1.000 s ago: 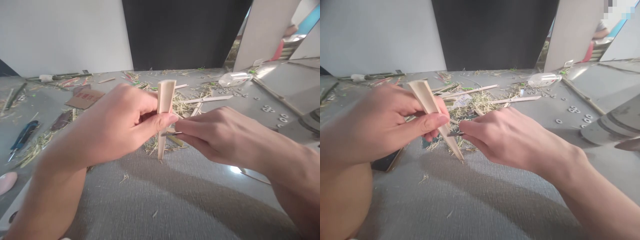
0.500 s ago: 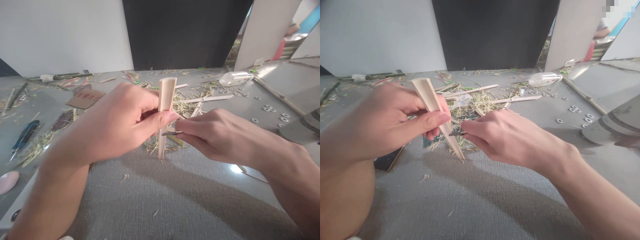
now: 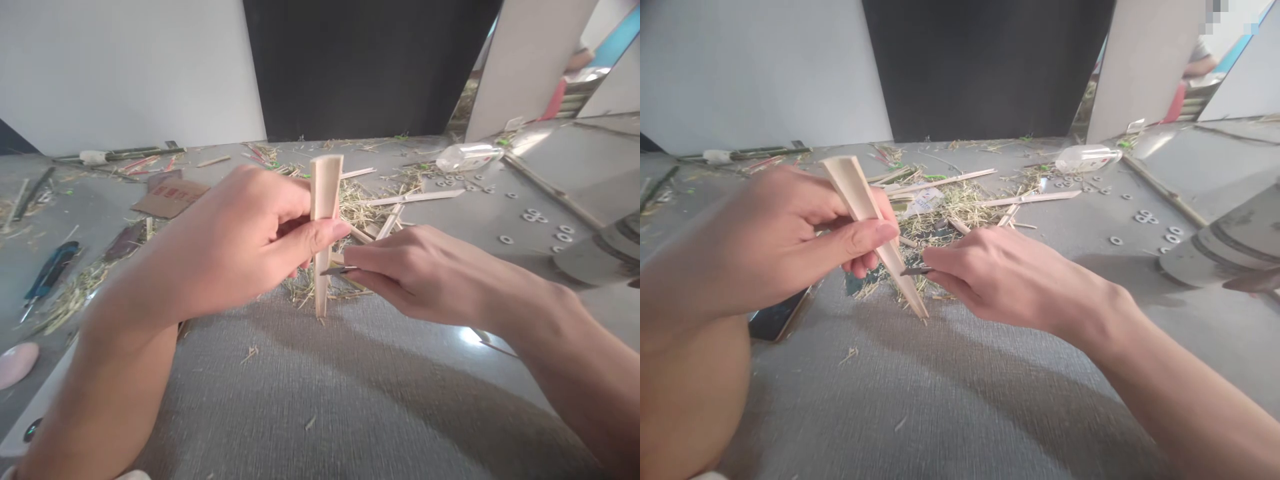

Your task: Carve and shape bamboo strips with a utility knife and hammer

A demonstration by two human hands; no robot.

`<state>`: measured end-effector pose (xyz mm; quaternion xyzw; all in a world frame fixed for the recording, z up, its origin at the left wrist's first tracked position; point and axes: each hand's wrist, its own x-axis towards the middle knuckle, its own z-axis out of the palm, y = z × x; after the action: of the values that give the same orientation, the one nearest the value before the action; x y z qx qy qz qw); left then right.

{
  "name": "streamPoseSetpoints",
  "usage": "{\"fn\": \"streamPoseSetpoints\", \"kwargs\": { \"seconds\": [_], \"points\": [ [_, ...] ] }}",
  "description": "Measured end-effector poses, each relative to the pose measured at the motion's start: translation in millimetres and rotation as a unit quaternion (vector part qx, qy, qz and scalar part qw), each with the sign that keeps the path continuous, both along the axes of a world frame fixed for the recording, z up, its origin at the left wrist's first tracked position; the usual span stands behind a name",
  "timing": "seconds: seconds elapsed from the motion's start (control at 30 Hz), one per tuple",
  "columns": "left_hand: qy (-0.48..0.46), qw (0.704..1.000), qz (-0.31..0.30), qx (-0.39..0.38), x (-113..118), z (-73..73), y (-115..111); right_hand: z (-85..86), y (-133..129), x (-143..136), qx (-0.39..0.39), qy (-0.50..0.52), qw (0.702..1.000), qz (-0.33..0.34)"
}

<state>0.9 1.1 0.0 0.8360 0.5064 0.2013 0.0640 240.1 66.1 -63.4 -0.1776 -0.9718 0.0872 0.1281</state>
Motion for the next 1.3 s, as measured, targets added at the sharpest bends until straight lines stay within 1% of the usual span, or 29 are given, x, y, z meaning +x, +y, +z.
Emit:
{"fn": "streamPoseSetpoints", "kwargs": {
  "seconds": [0.2, 0.27, 0.3, 0.37, 0.43, 0.47, 0.53, 0.6, 0.7, 0.77, 0.9, 1.0, 1.1, 1.17, 1.3],
  "points": [
    [-0.012, 1.000, 0.004, -0.010, -0.2, -1.5, 1.4, 2.0, -0.5, 0.3, -0.008, -0.008, 1.000, -0.007],
    [-0.014, 1.000, 0.005, -0.013, -0.1, -1.6, 1.3, -2.8, -1.8, -0.8, -0.007, -0.017, 1.000, -0.014],
    [-0.014, 1.000, 0.006, -0.013, 0.0, -1.4, 1.1, -8.1, -2.2, -1.9, -0.010, -0.030, 0.999, -0.018],
    [-0.011, 1.000, 0.005, -0.009, 0.3, -0.4, 0.5, -24.1, -2.0, -4.9, -0.029, -0.071, 0.997, -0.017],
    [0.001, 1.000, 0.001, -0.006, 0.6, 1.0, -0.3, -41.7, 0.0, -7.6, -0.061, -0.113, 0.992, 0.012],
    [0.006, 1.000, -0.004, -0.001, 0.7, 1.5, -0.6, -48.4, 1.5, -8.4, -0.061, -0.129, 0.990, 0.012],
    [0.015, 1.000, -0.012, 0.010, 0.7, 1.9, -0.8, -53.7, 4.5, -8.0, -0.053, -0.137, 0.989, 0.007],
    [0.022, 0.999, -0.011, 0.022, 0.5, 1.5, -0.7, -47.9, 6.1, -5.2, -0.037, -0.126, 0.991, -0.004],
    [0.022, 0.999, -0.003, 0.028, 0.2, 0.5, -0.2, -29.9, 5.6, 0.6, -0.006, -0.086, 0.996, -0.014],
    [0.015, 1.000, 0.002, 0.019, 0.4, 0.5, 0.3, -19.7, 4.5, 3.8, 0.021, -0.058, 0.998, -0.020],
    [0.015, 1.000, 0.010, 0.011, 1.0, 1.2, 0.4, -6.8, 2.1, 6.1, 0.044, -0.030, 0.998, -0.018],
    [0.029, 0.999, 0.028, 0.011, 1.4, 1.5, -0.2, 0.8, -1.3, 4.1, 0.054, -0.015, 0.998, -0.018],
    [0.032, 0.999, 0.037, 0.007, 1.7, 2.0, -0.5, 3.3, -4.3, 0.2, 0.083, -0.009, 0.996, -0.031],
    [0.023, 0.999, 0.029, 0.009, 1.7, 2.6, -0.2, -0.1, -4.6, -2.4, 0.088, -0.019, 0.995, -0.040],
    [0.008, 1.000, 0.021, 0.004, 1.4, 3.4, 1.5, -12.9, -2.0, -5.3, 0.036, -0.035, 0.998, -0.032]
  ]
}}
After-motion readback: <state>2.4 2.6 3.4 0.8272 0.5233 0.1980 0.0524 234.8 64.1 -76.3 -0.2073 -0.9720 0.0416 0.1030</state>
